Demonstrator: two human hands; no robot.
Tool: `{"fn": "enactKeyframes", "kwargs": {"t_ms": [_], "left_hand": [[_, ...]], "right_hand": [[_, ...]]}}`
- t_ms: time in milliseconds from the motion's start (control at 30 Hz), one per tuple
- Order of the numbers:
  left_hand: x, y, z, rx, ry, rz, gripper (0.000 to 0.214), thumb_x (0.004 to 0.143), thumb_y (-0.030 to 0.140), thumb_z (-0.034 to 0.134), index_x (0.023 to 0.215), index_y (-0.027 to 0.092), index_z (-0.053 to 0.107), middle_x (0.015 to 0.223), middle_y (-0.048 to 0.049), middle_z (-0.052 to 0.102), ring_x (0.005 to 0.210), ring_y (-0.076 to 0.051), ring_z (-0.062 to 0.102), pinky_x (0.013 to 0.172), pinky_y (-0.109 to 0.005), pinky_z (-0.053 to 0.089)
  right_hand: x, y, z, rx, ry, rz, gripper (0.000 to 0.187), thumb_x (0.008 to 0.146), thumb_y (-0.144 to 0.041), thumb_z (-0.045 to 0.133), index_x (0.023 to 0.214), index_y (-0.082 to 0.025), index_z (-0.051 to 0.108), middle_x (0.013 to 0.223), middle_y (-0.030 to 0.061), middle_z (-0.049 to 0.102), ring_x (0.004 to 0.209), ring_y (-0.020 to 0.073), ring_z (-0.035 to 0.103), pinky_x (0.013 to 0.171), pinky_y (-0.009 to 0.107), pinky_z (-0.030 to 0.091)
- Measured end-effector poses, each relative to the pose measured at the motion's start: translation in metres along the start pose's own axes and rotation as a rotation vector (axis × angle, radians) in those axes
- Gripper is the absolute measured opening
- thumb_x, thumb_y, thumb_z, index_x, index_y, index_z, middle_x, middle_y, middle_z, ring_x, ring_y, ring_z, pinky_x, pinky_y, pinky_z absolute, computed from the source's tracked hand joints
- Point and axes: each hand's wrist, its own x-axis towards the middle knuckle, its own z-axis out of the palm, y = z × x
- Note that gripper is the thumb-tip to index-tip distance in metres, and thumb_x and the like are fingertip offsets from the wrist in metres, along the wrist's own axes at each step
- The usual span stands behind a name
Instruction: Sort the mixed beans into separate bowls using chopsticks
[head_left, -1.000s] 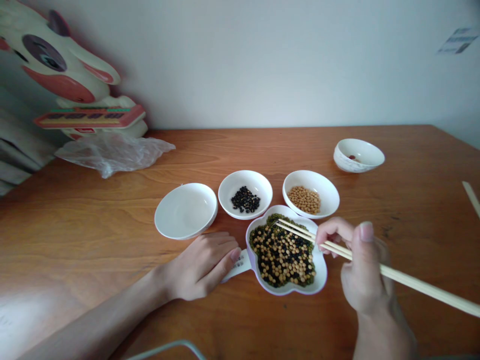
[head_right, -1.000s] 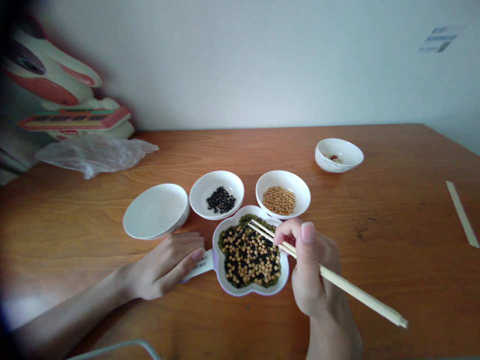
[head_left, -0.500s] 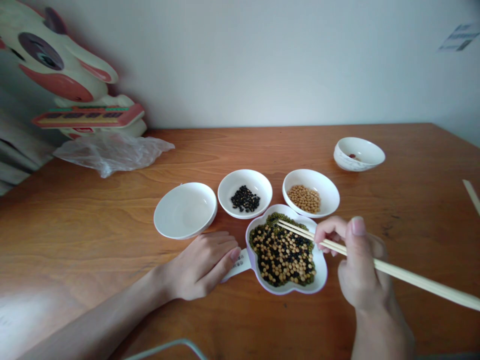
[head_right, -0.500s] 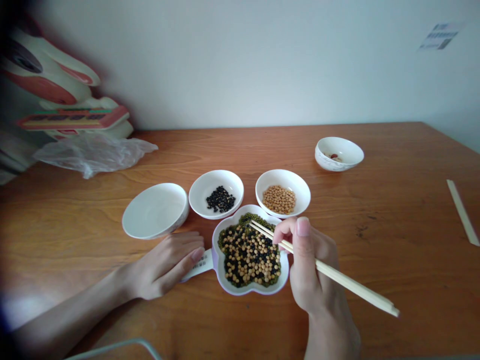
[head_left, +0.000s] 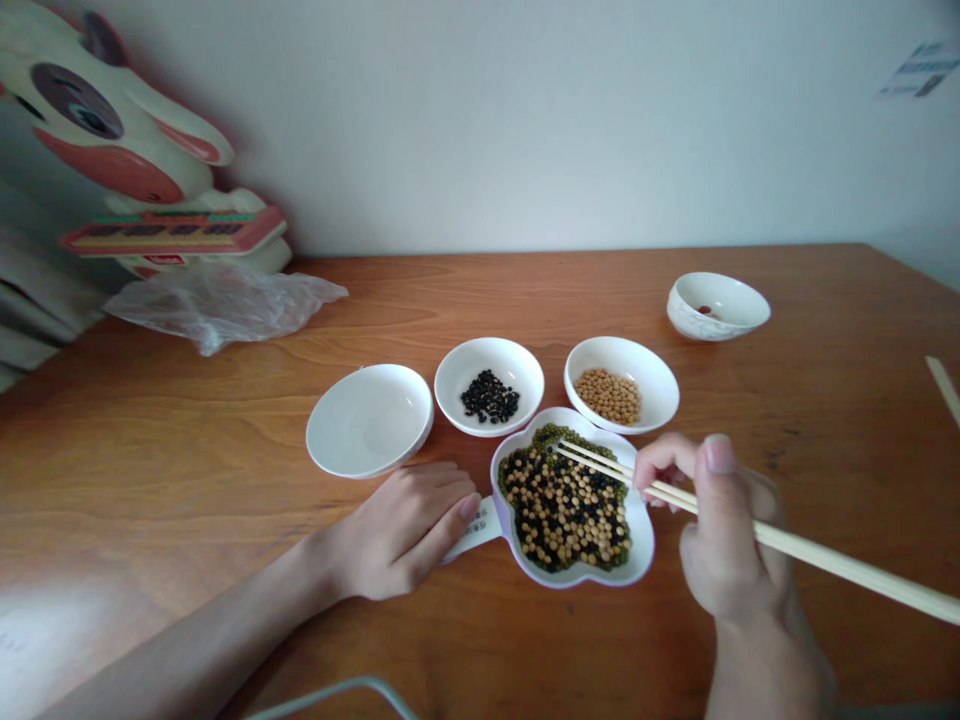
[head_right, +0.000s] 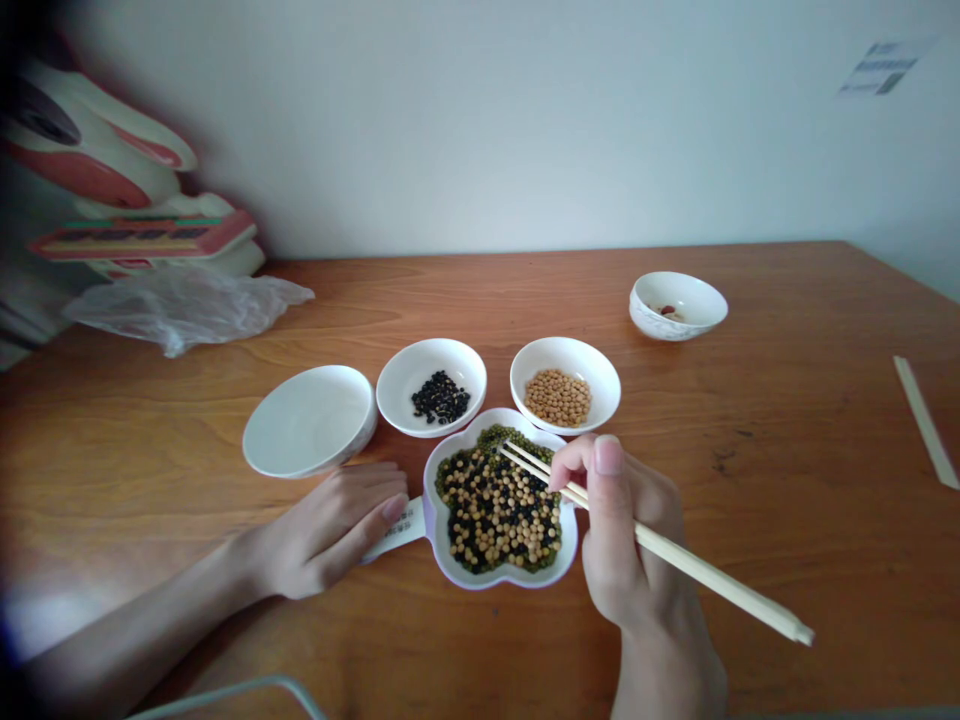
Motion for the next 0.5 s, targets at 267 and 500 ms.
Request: {"fn": "enactKeyframes", "kwargs": {"t_ms": [267,500], "left_hand": [[0.000,0.000,0.000,0.005,0.004,0.005,0.032,0.109,0.023,0.027,0.081,0.021,0.041,0.080,-0.0035,0.055,0.074,-0.017,0.047,0.074,-0.035,0.038],[-0.001,-0.002,0.001,0.016,0.006,0.013,0.032,0.109,0.024,0.027,0.081,0.021,0.041,0.080,-0.0040,0.054,0.075,-0.018,0.047,0.074,-0.036,0.038]], "right_hand": [[-0.001,0.003,-0.002,-0.009,0.033,-0.021,0.067,0.108,-0.057,0.024,0.067,-0.021,0.065,0.059,0.0030,0.059,0.056,0.0170,0.056,0.055,0.032,0.038],[0.003,-0.007,-0.004,0.170,0.185,-0.079,0.074,0.105,-0.063,0.026,0.061,-0.022,0.069,0.058,0.0069,0.061,0.062,0.0218,0.059,0.057,0.035,0.041]]}}
